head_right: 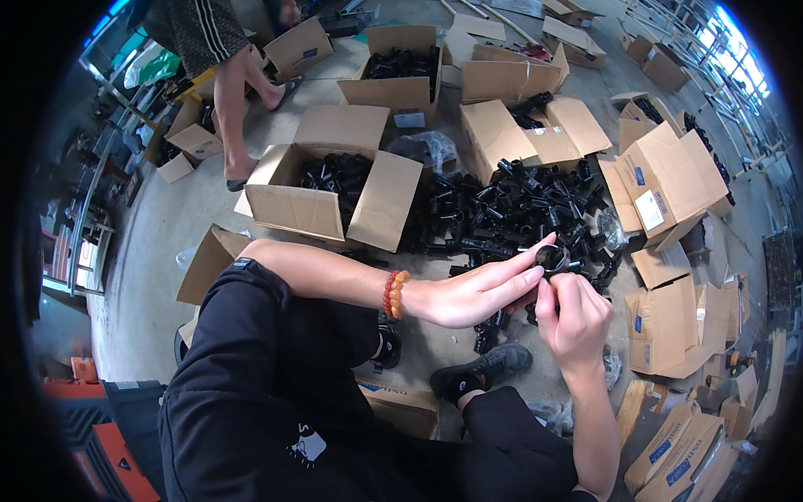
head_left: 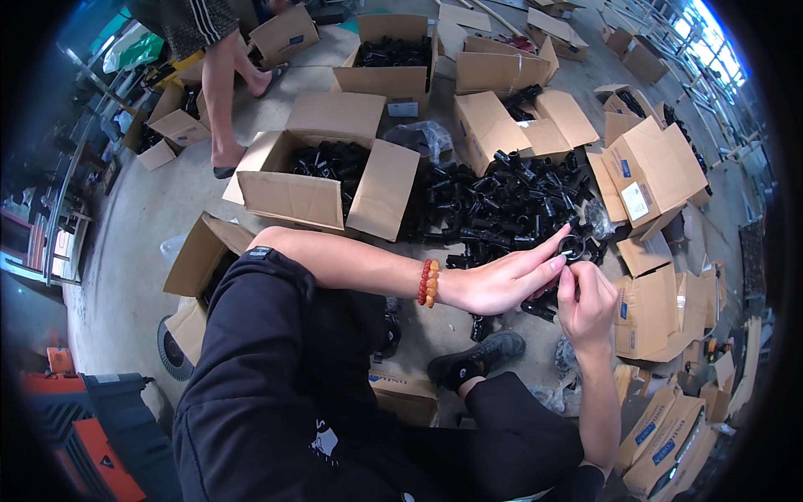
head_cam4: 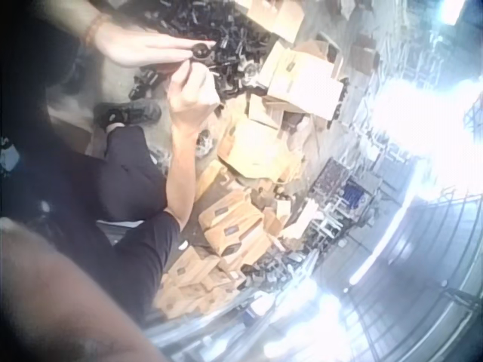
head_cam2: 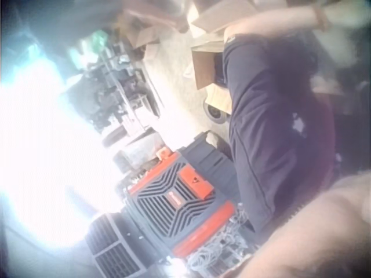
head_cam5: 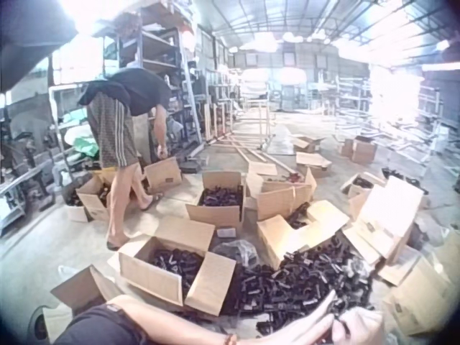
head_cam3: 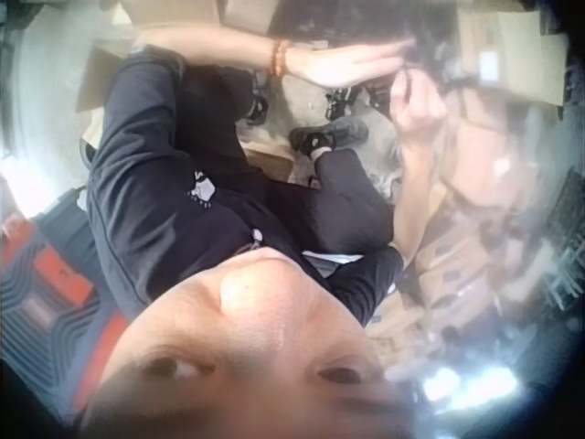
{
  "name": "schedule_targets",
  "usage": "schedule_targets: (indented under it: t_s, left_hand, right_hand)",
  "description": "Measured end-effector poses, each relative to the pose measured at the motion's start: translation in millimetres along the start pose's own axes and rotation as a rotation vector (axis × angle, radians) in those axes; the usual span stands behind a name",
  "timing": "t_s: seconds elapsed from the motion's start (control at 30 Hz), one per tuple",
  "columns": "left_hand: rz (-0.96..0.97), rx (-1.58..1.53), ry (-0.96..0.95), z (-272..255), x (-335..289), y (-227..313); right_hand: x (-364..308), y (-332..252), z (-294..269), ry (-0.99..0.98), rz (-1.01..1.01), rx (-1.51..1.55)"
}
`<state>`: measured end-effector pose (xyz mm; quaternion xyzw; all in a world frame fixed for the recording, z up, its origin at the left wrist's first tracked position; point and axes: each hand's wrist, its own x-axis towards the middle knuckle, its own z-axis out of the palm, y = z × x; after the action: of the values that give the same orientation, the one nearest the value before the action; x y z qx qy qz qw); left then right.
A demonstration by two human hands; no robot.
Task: The person picks up black metal components and smaller circular metal rings from cardboard boxes on the floor, fits a ring onto the end of a black metal component, and places the assembled piece into a different cardboard box.
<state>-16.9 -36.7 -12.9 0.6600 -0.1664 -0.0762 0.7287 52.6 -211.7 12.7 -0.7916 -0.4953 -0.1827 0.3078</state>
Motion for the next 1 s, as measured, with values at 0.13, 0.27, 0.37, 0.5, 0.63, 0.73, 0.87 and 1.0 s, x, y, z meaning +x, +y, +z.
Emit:
schedule_targets:
  t_s: [0.13, 0.27, 0.37, 0.5, 0.63, 0.73, 0.87, 1.0]
  left_hand:
    - [0.047, -0.002, 0.018, 3.2, 1.7, -15.4]
    - [0.042, -0.033, 0.01, 3.0, 6.9, -10.2]
    - [-0.013, -0.059, -0.01, 3.4, -1.0, -2.5]
    - [-0.053, -0.136, 0.038, 1.8, 1.2, 4.0]
    - [-0.072, -0.092, 0.042, 6.2, 2.1, 2.2]
    - [-0.08, -0.107, 0.033, 7.9, 2.0, 1.9]
    - [-0.077, -0.147, 0.036, 3.8, 1.5, -5.8]
    - [-0.086, -0.137, 0.03, 5.6, 2.7, -9.8]
  right_hand:
    - [-2.1, 4.1, -8.9, -0.077, 0.021, -0.028]
    - [0.6, -0.8, -6.7, 0.061, 0.024, 0.035]
    - [1.7, -1.7, -3.3, -0.016, 0.055, 0.036]
    - [7.3, -0.3, -7.4, 0.108, -0.053, 0.073]
    - [-5.6, 1.8, -1.8, 0.018, 0.079, 0.17]
    - [-3.8, 2.2, -7.7, 0.068, -0.007, 0.108]
    - [-2.5, 3.0, -5.0, 0.161, -0.089, 0.075]
    - [-10.6, 4.8, -9.3, -0.093, 0.029, -0.047]
